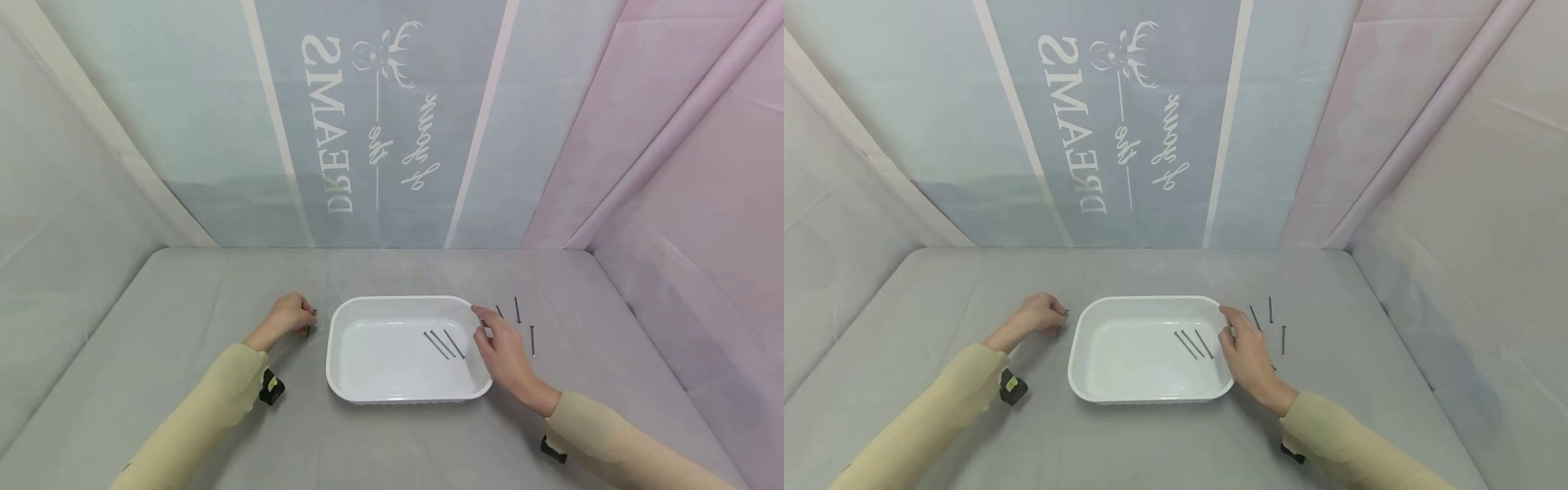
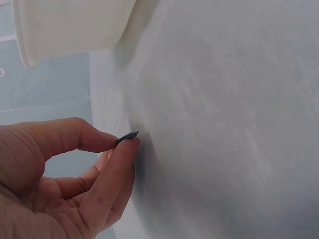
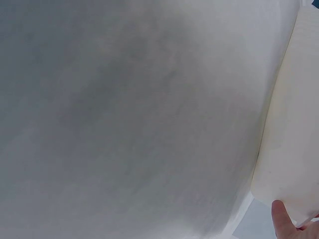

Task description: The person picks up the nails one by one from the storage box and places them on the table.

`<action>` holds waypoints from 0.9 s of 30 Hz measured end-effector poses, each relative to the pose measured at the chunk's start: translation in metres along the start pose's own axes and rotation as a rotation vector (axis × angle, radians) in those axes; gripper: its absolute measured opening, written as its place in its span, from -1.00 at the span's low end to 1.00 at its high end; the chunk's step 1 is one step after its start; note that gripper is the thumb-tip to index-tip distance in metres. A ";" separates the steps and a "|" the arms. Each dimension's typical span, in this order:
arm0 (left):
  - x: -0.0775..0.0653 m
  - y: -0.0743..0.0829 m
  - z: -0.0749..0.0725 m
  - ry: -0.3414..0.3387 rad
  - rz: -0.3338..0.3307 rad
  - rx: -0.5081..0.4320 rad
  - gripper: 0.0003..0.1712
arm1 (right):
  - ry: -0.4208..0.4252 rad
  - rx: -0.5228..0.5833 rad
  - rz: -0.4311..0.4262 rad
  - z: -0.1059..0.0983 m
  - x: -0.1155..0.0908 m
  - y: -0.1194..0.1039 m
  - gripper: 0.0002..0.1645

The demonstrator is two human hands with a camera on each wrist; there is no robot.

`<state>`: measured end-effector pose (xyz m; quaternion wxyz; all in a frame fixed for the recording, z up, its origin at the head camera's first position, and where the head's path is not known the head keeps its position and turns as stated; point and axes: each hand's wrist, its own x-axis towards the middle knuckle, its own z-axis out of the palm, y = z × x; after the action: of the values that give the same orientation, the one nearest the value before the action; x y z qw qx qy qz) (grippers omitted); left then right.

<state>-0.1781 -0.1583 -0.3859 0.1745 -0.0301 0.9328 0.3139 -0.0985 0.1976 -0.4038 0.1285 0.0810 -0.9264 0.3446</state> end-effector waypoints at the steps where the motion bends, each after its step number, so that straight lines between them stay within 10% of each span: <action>1: 0.000 -0.001 0.000 -0.002 -0.003 -0.002 -0.94 | 0.000 -0.002 0.000 0.000 0.000 0.000 -0.54; 27: 0.004 0.004 -0.008 -0.053 0.007 0.066 -0.97 | 0.007 -0.013 -0.005 -0.001 0.000 -0.002 -0.56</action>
<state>-0.1846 -0.1598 -0.3790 0.1991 -0.0129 0.9378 0.2842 -0.0977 0.1973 -0.4021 0.1332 0.0812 -0.9279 0.3386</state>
